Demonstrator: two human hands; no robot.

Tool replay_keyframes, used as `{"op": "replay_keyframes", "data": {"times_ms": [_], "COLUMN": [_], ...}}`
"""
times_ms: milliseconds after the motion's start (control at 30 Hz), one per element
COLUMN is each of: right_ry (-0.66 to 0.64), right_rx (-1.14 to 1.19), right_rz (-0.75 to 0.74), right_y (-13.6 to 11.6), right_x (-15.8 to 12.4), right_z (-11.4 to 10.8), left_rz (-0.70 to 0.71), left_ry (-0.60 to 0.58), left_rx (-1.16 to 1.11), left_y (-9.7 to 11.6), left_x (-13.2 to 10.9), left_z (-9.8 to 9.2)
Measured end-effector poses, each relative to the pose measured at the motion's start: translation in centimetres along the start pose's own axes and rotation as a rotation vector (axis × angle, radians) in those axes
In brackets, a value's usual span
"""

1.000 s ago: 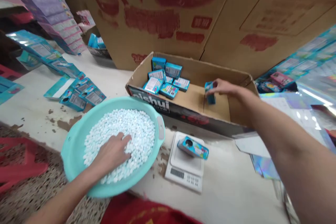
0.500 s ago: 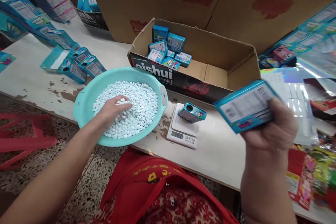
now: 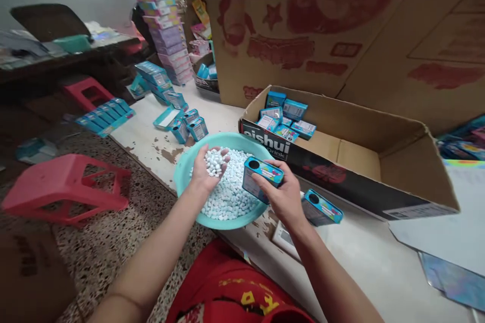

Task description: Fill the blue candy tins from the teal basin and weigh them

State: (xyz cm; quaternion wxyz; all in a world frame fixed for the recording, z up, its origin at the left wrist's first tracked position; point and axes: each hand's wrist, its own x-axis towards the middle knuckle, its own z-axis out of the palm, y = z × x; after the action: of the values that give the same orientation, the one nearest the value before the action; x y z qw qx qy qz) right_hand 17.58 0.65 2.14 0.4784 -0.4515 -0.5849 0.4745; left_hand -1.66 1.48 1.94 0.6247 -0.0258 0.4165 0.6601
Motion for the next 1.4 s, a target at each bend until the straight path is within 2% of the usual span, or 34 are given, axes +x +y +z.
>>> {"op": "replay_keyframes", "data": {"times_ms": [67,133,267,400,700,967,1167,1400], "right_ry": [-0.022,-0.035,-0.131,-0.187,-0.261,-0.206,-0.231,-0.193], "right_rx": [-0.076,-0.159,-0.281,-0.337,-0.346,-0.339,-0.338,-0.284], "right_rz": [-0.074,-0.145,-0.232,-0.303,-0.282,-0.19,-0.207,-0.214], "right_y": [0.8,1.5,1.8,1.1,0.5,0.2,0.2,0.9], "right_x": [0.6,0.9,0.9,0.8,0.8,0.7,0.8,0.6], "right_z": [1.3,2.0,2.9,3.9,3.8,3.8,3.6,3.8], "left_rz": [-0.005,0.014,0.219,0.368,0.422,0.504,0.512,0.537], "left_ry": [0.058,0.027,-0.123,-0.099,-0.129,-0.133,-0.172,-0.211], "left_rx": [-0.014,-0.035,-0.023,0.108,0.225,0.32,0.323,0.367], "left_y": [0.0,0.0,-0.2,-0.4,-0.7,-1.0,-1.0,-1.4], "left_x": [0.3,0.3,-0.6,-1.5,-2.1,-2.1,-2.3,-2.2], "left_z": [-0.1,0.1,1.7,3.2,2.8,3.1,3.2,3.1]}}
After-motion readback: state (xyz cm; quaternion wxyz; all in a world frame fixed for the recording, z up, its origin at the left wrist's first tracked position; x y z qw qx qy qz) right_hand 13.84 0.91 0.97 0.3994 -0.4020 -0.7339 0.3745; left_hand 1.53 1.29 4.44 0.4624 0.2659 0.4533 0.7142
